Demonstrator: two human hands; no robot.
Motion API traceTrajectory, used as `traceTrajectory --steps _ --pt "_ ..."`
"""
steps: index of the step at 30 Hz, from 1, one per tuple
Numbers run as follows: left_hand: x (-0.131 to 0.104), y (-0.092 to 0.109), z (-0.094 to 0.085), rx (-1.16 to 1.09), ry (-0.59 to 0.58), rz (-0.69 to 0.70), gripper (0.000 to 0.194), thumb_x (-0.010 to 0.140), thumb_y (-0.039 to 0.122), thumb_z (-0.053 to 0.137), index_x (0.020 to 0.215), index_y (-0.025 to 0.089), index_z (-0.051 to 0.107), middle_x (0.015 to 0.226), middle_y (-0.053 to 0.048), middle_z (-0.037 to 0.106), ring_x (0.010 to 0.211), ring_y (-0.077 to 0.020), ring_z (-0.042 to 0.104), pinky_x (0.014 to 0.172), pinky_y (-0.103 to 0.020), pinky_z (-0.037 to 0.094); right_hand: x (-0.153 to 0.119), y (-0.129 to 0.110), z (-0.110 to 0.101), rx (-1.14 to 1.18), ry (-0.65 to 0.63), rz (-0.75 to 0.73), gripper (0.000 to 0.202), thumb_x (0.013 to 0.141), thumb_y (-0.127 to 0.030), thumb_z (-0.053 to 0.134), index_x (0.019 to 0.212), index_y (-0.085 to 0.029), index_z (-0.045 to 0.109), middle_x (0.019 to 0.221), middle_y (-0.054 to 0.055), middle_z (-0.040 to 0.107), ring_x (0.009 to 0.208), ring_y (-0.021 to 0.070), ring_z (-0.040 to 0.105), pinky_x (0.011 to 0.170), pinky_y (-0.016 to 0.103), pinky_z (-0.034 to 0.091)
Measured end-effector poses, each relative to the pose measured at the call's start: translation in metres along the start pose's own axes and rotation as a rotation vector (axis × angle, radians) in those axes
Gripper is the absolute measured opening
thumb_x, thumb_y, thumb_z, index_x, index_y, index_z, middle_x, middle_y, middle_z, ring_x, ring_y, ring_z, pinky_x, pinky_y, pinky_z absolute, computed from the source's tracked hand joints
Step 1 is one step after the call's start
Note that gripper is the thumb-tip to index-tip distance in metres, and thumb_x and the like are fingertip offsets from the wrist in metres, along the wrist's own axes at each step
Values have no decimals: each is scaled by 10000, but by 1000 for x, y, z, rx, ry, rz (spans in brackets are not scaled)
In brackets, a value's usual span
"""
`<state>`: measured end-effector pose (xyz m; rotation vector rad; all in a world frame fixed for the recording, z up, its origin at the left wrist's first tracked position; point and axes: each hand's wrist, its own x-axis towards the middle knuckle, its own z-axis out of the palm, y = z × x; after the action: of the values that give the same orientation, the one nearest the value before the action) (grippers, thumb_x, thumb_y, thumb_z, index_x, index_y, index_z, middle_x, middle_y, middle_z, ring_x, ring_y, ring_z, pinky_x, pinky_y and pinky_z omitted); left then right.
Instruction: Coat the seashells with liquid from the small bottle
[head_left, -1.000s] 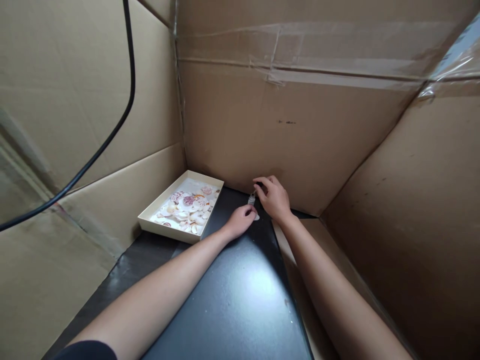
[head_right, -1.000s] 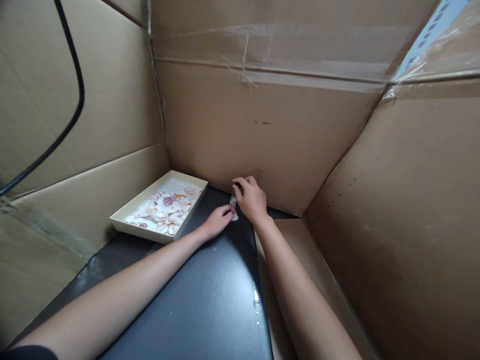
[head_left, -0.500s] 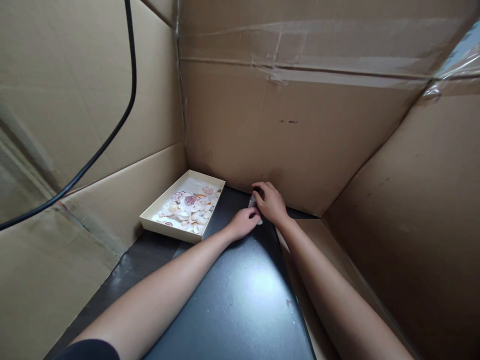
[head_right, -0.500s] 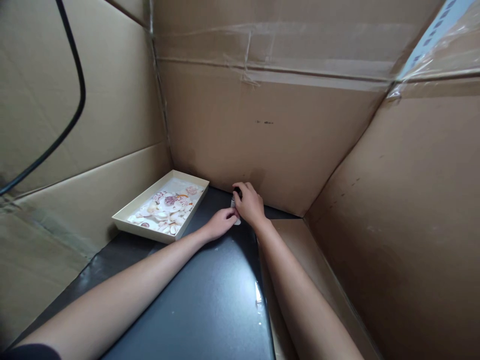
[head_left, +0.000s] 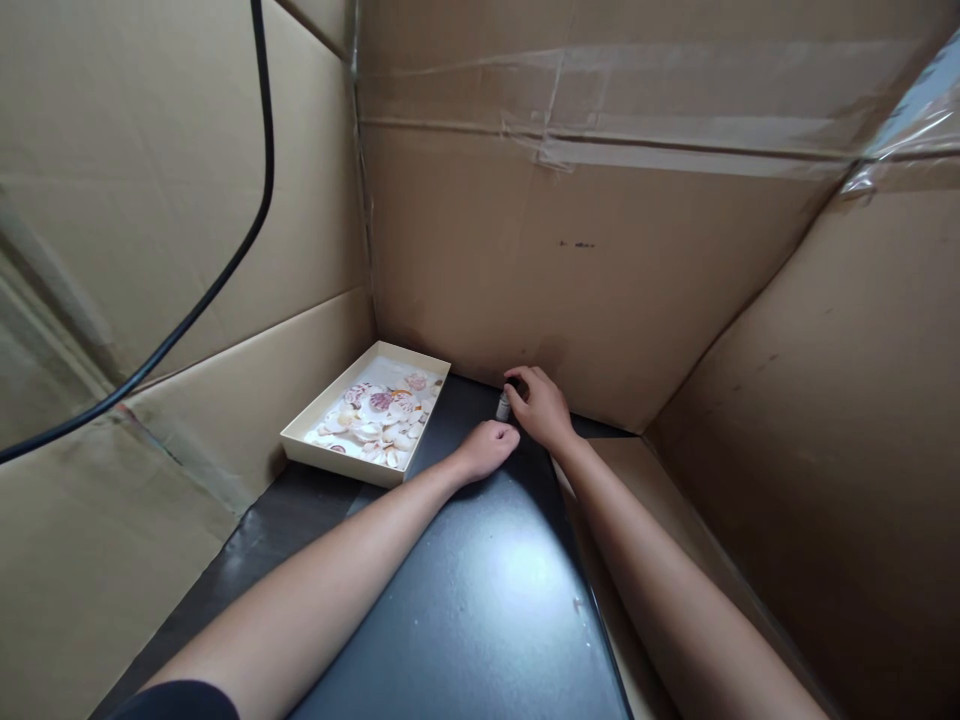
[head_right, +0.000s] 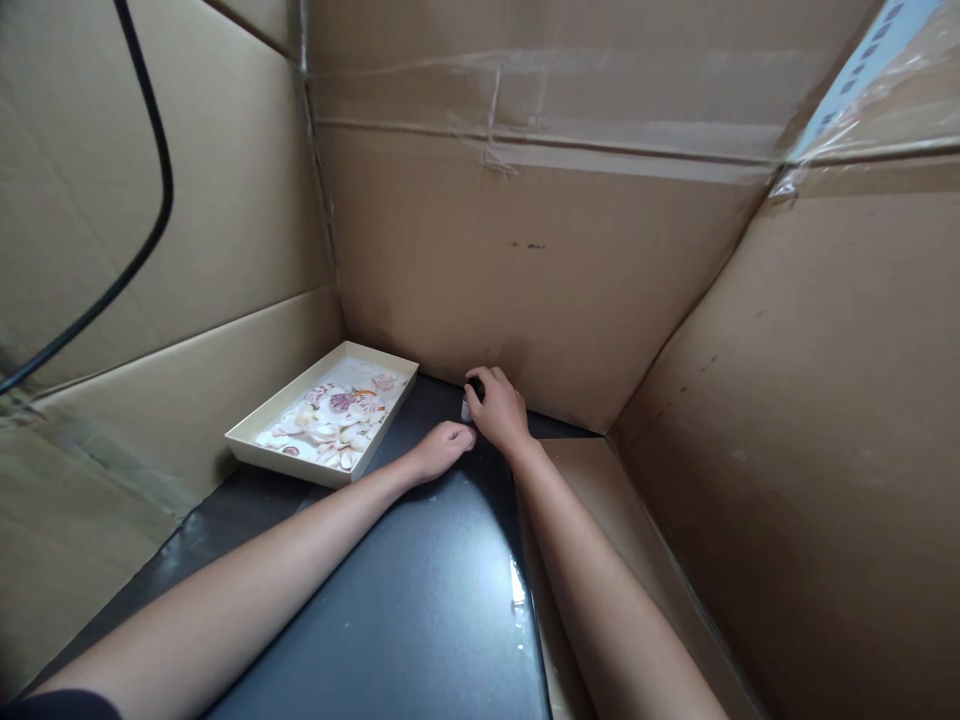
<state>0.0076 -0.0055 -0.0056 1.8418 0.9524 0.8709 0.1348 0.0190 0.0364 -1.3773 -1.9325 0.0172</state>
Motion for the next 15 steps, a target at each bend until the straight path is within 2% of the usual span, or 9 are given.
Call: traceTrajectory --steps 4,7,9,12,15 --pt "-2 3 -2 -21 -43 -20 253 738 267 370 525 193 254 536 57 217 541 -85 212 531 -264 167 0 0 0 -29 -35 23 197 841 -260 538 1020 -246 619 976 34 608 744 153 576 646 268 399" --pt "-5 22 -11 41 -153 -62 270 742 265 416 522 187 281 527 59 241 532 -83 208 515 -264 167 -1 -1 0 -51 -58 42 200 843 -256 541 1029 -253 616 996 34 608 768 160 580 667 276 407" --pt "-11 53 -20 76 -315 -118 301 753 269 443 513 188 280 511 58 243 513 -82 201 493 -264 168 -1 -2 0 -56 -64 49 202 849 -262 537 1036 -258 614 1012 36 609 804 171 585 689 283 415" --pt "-35 119 -29 -10 -637 -27 326 750 343 553 510 180 404 519 46 339 518 -86 292 484 -240 263 0 -2 -1 -51 -75 52 204 853 -272 534 1041 -257 613 1010 40 609 868 188 587 722 289 427" --pt "-72 177 -25 -179 -883 108 351 754 465 586 542 195 514 564 20 448 591 -111 445 526 -230 377 0 -2 -2 -48 -74 45 213 860 -273 526 1055 -253 609 1017 44 606 891 192 587 742 295 433"
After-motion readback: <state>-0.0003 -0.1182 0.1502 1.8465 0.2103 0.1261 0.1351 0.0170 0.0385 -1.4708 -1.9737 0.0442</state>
